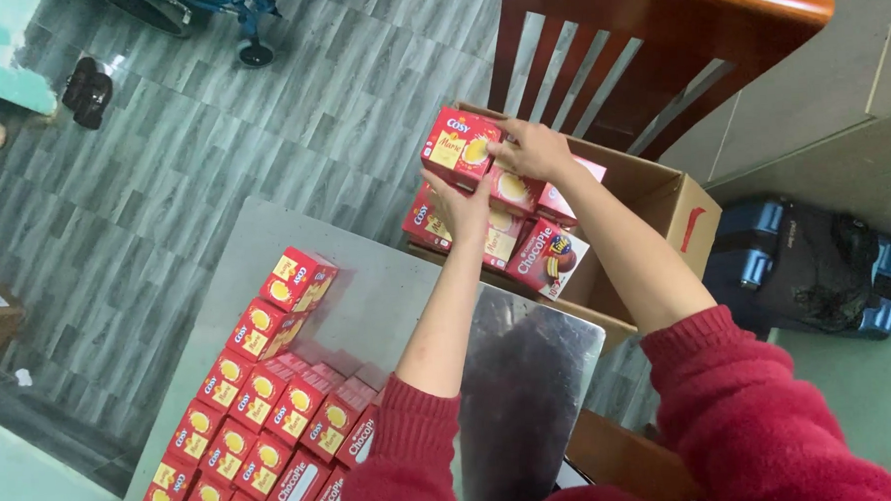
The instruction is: Arranging small snack boxes on a table and packing them into a larger cardboard shipping box.
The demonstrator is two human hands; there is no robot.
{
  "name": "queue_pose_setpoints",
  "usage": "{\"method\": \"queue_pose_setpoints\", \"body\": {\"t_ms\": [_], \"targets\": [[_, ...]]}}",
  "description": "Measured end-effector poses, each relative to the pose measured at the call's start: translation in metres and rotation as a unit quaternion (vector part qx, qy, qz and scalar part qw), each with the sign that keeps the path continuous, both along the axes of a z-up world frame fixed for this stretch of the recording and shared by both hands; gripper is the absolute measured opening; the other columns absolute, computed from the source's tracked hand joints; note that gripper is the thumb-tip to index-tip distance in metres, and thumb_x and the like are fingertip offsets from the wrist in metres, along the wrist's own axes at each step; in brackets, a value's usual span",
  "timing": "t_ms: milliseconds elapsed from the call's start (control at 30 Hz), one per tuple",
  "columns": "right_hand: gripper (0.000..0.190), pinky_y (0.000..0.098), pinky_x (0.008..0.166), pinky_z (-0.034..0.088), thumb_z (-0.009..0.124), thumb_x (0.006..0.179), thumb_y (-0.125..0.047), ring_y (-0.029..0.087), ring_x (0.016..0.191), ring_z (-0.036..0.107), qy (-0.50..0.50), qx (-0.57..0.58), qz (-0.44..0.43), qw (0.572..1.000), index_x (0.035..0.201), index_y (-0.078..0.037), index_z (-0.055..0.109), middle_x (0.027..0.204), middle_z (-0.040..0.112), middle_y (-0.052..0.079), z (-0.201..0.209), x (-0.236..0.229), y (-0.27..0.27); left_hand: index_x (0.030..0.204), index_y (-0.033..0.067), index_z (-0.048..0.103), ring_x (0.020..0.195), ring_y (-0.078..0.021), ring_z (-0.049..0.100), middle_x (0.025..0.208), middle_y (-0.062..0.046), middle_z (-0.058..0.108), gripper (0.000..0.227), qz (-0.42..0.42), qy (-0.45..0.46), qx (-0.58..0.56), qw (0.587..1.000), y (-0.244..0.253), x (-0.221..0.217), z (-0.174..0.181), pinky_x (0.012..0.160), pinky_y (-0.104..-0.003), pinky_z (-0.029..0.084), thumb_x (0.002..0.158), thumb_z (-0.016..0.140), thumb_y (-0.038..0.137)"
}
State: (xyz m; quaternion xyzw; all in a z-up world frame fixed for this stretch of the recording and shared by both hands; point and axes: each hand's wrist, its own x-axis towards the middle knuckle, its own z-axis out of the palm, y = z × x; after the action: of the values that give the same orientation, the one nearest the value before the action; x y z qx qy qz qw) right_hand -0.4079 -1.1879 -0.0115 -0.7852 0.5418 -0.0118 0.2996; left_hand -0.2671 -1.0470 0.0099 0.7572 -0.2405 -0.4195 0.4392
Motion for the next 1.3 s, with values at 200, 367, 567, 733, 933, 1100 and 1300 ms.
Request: {"method": "queue_pose_setpoints", "body": {"t_ms": [200, 367, 567, 733, 933, 1100, 1300], "targets": [[0.09, 0.0661, 0.118, 0.049, 0.07, 0.098, -0.07, 0.041, 0.149, 0.056, -0.003, -0.004, 0.023, 1.0, 0.17, -0.026, 0.04, 0.159, 0.06, 0.016, 0.021, -0.006, 0.034, 0.178, -0.0004, 0.008, 0.163, -0.0665, 0.014, 0.178, -0.04, 0.013, 0.119, -0.169, -0.255, -0.058, 0.95, -0.018, 0.039, 0.015, 0.133, -0.076, 0.022, 0.097, 0.09, 0.028], [0.138, 0.0731, 0.118, 0.046, 0.088, 0.077, -0.075, 0.046, 0.153, 0.048, 0.036, 0.008, 0.04, 0.999, 0.18, -0.019, 0.016, 0.165, 0.047, 0.025, 0.036, -0.009, 0.065, 0.173, -0.0049, 0.027, 0.151, -0.0531, 0.047, 0.164, -0.031, 0.047, 0.104, -0.223, -0.302, -0.055, 0.925, -0.031, 0.05, 0.013, 0.123, -0.067, 0.043, 0.097, 0.091, 0.027], [0.145, 0.0762, 0.118, 0.044, 0.098, 0.069, -0.07, 0.043, 0.149, 0.055, 0.025, 0.035, 0.038, 0.998, 0.18, -0.026, 0.017, 0.162, 0.054, 0.018, 0.015, -0.004, 0.059, 0.15, 0.0091, 0.064, 0.136, -0.0372, 0.05, 0.132, -0.009, 0.049, 0.094, -0.16, -0.273, -0.014, 0.949, -0.041, 0.059, -0.053, 0.121, -0.051, 0.044, 0.077, 0.1, 0.056], [0.147, 0.0818, 0.126, 0.027, 0.096, 0.069, -0.074, 0.047, 0.157, 0.044, 0.011, -0.019, 0.037, 0.999, 0.18, -0.018, 0.018, 0.168, 0.044, 0.028, 0.061, 0.001, 0.069, 0.139, 0.0146, 0.053, 0.139, -0.0382, 0.055, 0.136, -0.014, 0.06, 0.094, -0.134, -0.184, -0.004, 0.974, -0.03, 0.058, -0.047, 0.117, -0.05, 0.047, 0.069, 0.107, 0.045], [0.175, 0.0898, 0.107, 0.043, 0.112, 0.048, -0.056, 0.055, 0.162, 0.027, 0.168, 0.063, 0.026, 0.983, 0.181, -0.023, 0.002, 0.17, 0.026, 0.028, 0.066, -0.005, 0.104, 0.138, 0.0146, 0.051, 0.134, -0.0344, 0.068, 0.135, -0.012, 0.071, 0.105, -0.113, -0.1, 0.031, 0.988, -0.031, 0.065, -0.047, 0.112, -0.046, 0.054, 0.061, 0.109, 0.055], [0.158, 0.0753, 0.101, 0.058, 0.104, 0.058, -0.047, 0.051, 0.145, 0.047, 0.112, 0.026, 0.003, 0.993, 0.18, -0.013, 0.011, 0.153, 0.044, 0.026, 0.054, -0.006, 0.105, 0.146, 0.0152, 0.05, 0.143, -0.0351, 0.062, 0.145, -0.012, 0.067, 0.104, -0.134, -0.089, 0.042, 0.986, -0.031, 0.066, -0.037, 0.118, -0.051, 0.05, 0.067, 0.107, 0.052], [0.152, 0.068, 0.105, 0.06, 0.101, 0.055, -0.037, 0.046, 0.145, 0.047, 0.057, -0.013, 0.016, 0.998, 0.178, -0.003, 0.019, 0.154, 0.048, 0.025, 0.053, -0.014, 0.111, 0.147, 0.0149, 0.052, 0.143, -0.0337, 0.063, 0.145, -0.012, 0.067, 0.107, -0.102, -0.025, 0.015, 0.994, -0.018, 0.066, -0.012, 0.119, -0.047, 0.049, 0.065, 0.11, 0.051]]}}
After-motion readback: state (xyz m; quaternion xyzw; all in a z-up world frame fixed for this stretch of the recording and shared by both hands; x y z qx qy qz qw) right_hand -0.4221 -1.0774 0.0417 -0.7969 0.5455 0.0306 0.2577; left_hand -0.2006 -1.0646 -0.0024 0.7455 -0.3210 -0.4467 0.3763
